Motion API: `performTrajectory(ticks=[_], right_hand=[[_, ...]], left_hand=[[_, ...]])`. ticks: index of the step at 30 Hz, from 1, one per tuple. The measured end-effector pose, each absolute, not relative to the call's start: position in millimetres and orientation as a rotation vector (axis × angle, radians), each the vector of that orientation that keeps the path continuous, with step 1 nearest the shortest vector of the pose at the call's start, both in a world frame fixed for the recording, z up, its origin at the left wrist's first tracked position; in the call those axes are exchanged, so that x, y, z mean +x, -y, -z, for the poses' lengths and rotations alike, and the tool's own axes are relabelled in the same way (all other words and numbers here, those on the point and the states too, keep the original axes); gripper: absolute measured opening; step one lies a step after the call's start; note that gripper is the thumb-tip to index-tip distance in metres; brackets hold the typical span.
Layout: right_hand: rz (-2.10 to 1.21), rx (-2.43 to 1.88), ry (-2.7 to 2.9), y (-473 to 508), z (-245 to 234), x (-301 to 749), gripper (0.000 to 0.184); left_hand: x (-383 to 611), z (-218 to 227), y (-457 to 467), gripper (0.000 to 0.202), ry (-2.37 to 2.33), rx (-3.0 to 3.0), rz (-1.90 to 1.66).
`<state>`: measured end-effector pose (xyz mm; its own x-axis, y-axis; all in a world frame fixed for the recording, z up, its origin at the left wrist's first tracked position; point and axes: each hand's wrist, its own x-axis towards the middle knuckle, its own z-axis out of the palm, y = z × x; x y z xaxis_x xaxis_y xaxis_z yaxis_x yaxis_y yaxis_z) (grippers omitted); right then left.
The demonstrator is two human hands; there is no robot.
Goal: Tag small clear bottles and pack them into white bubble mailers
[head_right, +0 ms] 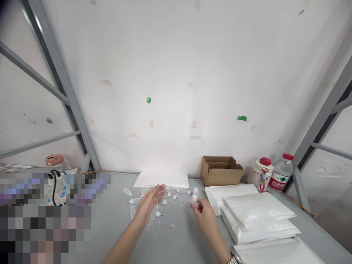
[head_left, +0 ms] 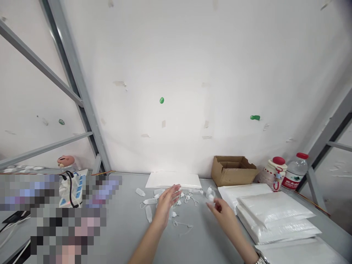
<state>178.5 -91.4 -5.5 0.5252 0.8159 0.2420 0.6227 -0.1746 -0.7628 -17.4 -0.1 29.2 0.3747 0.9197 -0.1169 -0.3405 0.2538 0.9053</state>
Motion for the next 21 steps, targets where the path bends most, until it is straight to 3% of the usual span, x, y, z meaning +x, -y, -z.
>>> performTrajectory(ticks=[8, 11, 16, 21], right_hand=[[-0.234, -2.232, 1.168, 92, 15, 199, 0.014], [-0.236, -2.231, 1.170, 89, 18, 198, 0.021], [-0.265, -2.212, 1.080, 99, 15, 200, 0.049], [-0.149, -2.040, 1.098, 103, 9, 175, 0.041]], left_hand=[[-23, -33, -3, 0.032, -0.735, 0.816, -0.943], [-24, -30, -6, 0.033, -0.755, 0.871, -1.025], [-29, -24, -16, 0.039, -0.892, 0.902, -1.239], [-35, -20, -26, 0.032, -1.176, 1.014, -1.274]])
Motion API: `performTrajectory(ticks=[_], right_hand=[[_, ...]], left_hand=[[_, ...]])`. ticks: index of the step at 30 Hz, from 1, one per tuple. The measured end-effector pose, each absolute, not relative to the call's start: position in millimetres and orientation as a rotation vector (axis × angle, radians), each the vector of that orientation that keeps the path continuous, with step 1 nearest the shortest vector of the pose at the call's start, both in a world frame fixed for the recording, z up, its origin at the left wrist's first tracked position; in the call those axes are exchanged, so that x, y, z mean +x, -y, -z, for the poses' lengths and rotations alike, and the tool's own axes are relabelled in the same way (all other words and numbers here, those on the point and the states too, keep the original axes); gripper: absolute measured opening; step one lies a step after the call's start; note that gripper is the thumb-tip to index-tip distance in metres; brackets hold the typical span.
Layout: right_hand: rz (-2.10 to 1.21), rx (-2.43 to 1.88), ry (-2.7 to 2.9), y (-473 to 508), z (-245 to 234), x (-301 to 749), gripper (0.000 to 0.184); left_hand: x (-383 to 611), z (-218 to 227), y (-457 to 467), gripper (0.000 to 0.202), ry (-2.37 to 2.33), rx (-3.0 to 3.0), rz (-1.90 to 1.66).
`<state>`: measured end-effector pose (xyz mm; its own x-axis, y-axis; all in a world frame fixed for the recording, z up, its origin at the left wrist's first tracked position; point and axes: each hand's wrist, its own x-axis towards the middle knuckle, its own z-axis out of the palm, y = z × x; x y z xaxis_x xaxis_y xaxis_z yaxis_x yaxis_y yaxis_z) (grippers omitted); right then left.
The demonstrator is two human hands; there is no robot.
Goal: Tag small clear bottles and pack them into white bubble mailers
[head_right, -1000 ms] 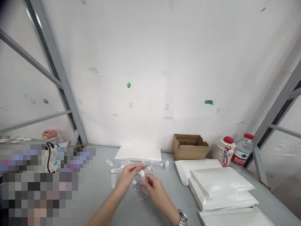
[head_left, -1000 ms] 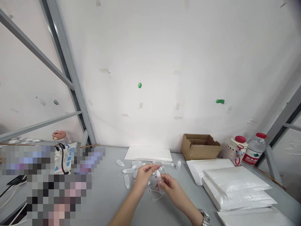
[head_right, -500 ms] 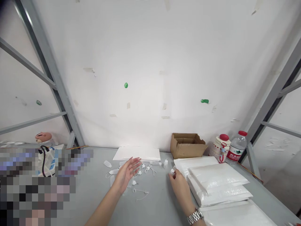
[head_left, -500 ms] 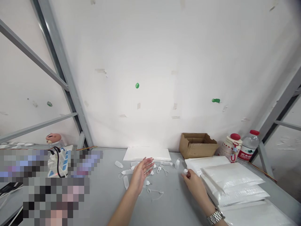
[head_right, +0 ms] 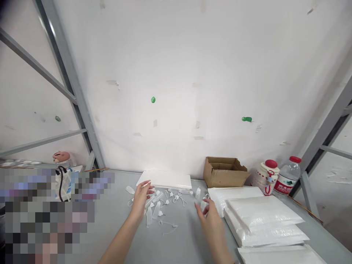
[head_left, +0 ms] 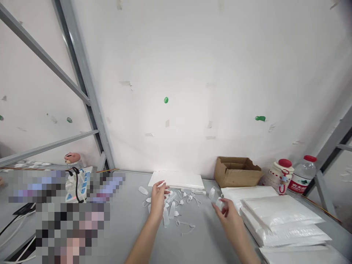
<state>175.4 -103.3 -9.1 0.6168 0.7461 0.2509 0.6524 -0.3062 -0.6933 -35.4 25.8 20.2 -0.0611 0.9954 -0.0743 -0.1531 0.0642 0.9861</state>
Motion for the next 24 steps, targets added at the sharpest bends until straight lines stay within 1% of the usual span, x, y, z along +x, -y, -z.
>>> performTrajectory(ticks=[3, 4, 6, 8, 10, 14, 20, 24], right_hand=[[-0.129, -1.859, 1.406, 93, 9, 153, 0.025], [-0.133, -1.807, 1.515, 88, 9, 147, 0.023], [-0.131, -1.737, 1.692, 76, 10, 138, 0.028], [-0.097, -1.736, 1.799, 63, 10, 132, 0.036], [-0.016, -1.814, 1.834, 52, 11, 129, 0.038], [0.127, -1.983, 1.789, 37, 13, 128, 0.033], [0.155, -1.955, 1.874, 15, 5, 133, 0.032], [0.141, -1.981, 1.940, 0, 0, 135, 0.024]], left_hand=[[-37, -19, -25, 0.026, -1.362, 1.406, -1.175], [-37, -18, -24, 0.024, -1.436, 1.569, -1.106], [-37, -17, -20, 0.019, -1.571, 1.834, -0.938], [-36, -16, -17, 0.017, -1.642, 1.974, -0.803], [-36, -16, -16, 0.015, -1.678, 2.048, -0.720], [-37, -13, -17, 0.014, -1.752, 2.189, -0.651], [-35, -12, -18, 0.016, -1.772, 2.205, -0.573], [-32, -11, -17, 0.011, -1.633, 2.220, -0.542]])
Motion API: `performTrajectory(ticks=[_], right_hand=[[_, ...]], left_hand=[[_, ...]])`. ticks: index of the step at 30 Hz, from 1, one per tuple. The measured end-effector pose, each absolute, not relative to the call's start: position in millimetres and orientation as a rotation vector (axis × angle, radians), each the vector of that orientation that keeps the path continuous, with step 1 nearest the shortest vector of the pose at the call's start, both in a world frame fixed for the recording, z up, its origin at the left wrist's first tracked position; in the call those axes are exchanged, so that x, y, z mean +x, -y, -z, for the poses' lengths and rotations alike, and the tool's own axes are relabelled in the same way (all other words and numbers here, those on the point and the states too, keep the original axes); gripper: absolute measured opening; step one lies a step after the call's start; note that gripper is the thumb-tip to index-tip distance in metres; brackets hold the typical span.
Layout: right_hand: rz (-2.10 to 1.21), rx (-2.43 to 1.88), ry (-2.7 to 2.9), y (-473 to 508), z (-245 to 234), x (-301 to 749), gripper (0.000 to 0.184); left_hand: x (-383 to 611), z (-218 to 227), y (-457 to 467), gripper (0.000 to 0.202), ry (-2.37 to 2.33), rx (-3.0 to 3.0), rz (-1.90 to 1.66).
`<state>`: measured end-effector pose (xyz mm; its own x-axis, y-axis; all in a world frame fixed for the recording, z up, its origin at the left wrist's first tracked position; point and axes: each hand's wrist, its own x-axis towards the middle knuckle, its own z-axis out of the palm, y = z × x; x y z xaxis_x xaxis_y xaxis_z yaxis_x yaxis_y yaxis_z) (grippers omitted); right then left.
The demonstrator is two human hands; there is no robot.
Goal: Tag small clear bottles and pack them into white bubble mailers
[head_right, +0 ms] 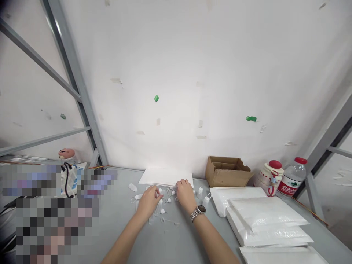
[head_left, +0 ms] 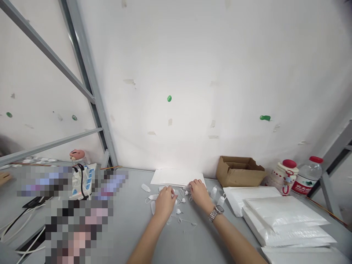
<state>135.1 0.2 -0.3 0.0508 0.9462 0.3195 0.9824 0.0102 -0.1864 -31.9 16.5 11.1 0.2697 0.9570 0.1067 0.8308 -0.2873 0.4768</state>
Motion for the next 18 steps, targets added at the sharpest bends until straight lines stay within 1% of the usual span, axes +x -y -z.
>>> performTrajectory(ticks=[3, 8, 12, 18], right_hand=[[0.143, -2.013, 1.945, -1, 0, 133, 0.022], [0.182, -2.038, 1.953, 10, 5, 127, 0.023], [0.216, -2.056, 1.955, 12, 11, 126, 0.020], [0.256, -1.996, 1.921, 15, 6, 126, 0.020]], left_hand=[[-28, -7, -12, 0.011, -1.518, 2.378, -0.480], [-22, 1, -6, 0.020, -1.555, 2.587, -0.374], [-20, 3, -7, 0.029, -1.606, 2.594, -0.360], [-20, 7, -10, 0.030, -1.624, 2.561, -0.409]])
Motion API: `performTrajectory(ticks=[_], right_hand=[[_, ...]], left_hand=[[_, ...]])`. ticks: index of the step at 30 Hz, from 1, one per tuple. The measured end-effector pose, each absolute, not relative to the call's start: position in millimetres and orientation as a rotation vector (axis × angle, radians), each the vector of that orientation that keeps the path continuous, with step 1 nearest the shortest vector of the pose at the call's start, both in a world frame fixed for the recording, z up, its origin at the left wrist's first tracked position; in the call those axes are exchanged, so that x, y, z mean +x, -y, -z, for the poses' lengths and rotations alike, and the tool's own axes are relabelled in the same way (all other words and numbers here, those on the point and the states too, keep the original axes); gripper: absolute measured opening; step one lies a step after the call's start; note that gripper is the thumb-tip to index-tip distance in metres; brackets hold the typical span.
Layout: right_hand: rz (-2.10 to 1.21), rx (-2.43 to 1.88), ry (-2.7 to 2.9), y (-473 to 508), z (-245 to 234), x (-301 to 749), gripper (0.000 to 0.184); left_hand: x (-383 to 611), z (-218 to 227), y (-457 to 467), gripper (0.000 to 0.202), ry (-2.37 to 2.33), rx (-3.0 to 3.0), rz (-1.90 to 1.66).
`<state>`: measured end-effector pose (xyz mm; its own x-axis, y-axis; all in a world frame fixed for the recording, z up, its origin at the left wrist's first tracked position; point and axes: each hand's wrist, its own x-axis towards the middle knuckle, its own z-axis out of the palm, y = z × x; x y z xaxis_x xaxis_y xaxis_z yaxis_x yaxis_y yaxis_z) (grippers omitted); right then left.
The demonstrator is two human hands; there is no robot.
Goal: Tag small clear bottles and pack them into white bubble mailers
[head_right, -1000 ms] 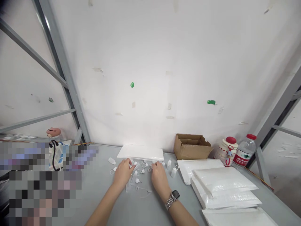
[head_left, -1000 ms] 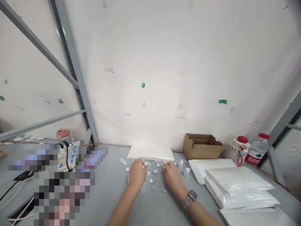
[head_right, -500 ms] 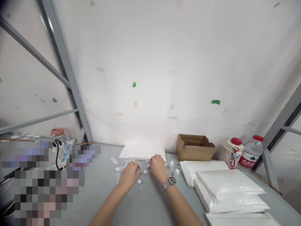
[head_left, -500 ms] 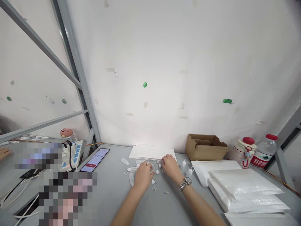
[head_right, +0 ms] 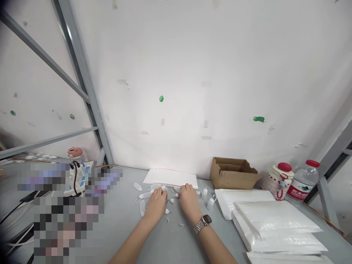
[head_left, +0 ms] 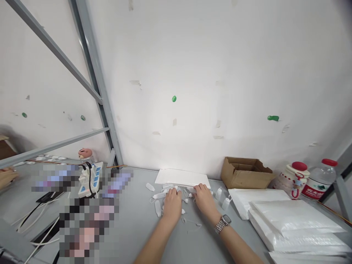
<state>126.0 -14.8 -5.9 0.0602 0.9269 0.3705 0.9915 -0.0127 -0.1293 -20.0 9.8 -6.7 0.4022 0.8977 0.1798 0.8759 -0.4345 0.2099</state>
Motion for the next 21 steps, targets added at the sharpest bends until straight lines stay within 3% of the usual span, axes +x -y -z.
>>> performTrajectory(ticks=[6, 11, 17, 21], right_hand=[[0.206, -1.734, 1.822, 34, 4, 131, 0.020], [-0.083, -1.533, 1.599, 62, 14, 141, 0.024], [-0.446, -1.517, 1.228, 77, 16, 140, 0.031], [-0.527, -1.424, 1.190, 77, 15, 132, 0.033]], left_hand=[[-20, 9, -12, 0.024, -1.536, 2.536, -0.552], [-19, 5, -15, 0.013, -1.489, 2.442, -0.734], [-18, 6, -24, 0.014, -1.202, 1.566, -1.225], [-15, 8, -29, 0.023, -0.999, 1.243, -1.278]])
